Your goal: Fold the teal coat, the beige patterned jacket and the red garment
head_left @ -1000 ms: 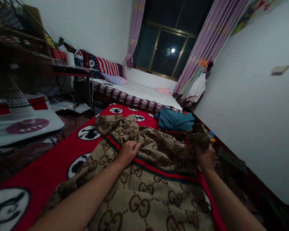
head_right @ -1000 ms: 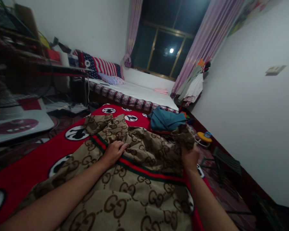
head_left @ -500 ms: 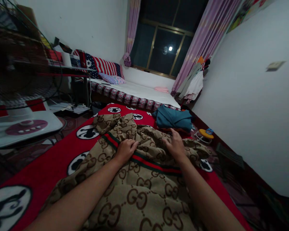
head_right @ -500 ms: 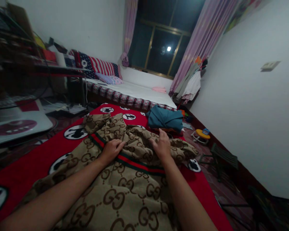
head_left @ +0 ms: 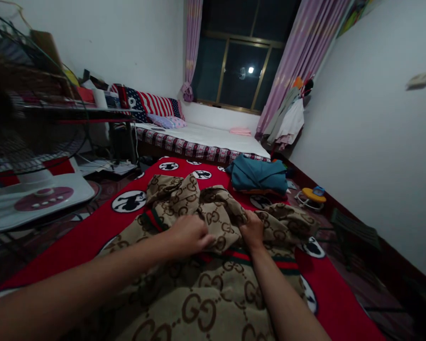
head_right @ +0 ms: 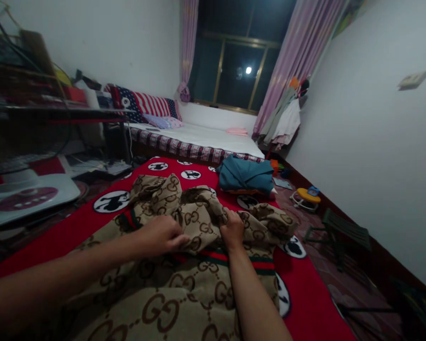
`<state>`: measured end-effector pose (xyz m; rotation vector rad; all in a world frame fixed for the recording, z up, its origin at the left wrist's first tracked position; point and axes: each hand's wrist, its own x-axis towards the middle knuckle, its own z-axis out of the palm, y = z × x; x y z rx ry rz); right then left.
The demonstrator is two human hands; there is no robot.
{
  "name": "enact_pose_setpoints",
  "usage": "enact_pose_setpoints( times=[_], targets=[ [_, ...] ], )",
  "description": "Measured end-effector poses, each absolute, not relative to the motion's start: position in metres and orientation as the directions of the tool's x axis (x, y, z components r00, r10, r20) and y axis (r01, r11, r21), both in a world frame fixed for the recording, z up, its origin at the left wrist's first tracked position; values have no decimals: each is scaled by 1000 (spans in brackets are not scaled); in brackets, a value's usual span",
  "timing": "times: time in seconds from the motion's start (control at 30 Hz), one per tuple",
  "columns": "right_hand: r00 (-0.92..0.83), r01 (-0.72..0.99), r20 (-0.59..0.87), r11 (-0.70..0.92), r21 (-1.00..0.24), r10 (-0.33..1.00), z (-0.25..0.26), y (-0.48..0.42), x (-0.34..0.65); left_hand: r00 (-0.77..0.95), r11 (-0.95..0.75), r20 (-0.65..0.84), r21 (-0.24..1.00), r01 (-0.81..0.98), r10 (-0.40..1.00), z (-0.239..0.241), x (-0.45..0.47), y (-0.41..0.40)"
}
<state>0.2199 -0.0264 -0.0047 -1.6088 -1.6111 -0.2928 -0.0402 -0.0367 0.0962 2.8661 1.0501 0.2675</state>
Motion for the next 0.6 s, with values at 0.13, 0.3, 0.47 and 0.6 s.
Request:
enact_pose_setpoints(
  times=[0.13, 0.3, 0.47, 0.6],
  targets=[
    [150, 879, 750, 260, -399, 645, -4, -28, 221, 670, -770, 423, 113, 628, 609, 120, -21, 23],
    [271, 786, 766, 326, -526, 582, 0, -31, 226, 569, -573, 163, -26, 819, 806, 116, -28, 78],
    [639, 599, 593, 167, -783, 490, -1, -31, 233, 451, -450, -46, 21, 893, 892, 122, -66, 84],
    [787, 450, 457, 120, -885, 414, -3, -28, 241, 538, -503, -298, 192, 843, 788, 122, -108, 75]
  ],
)
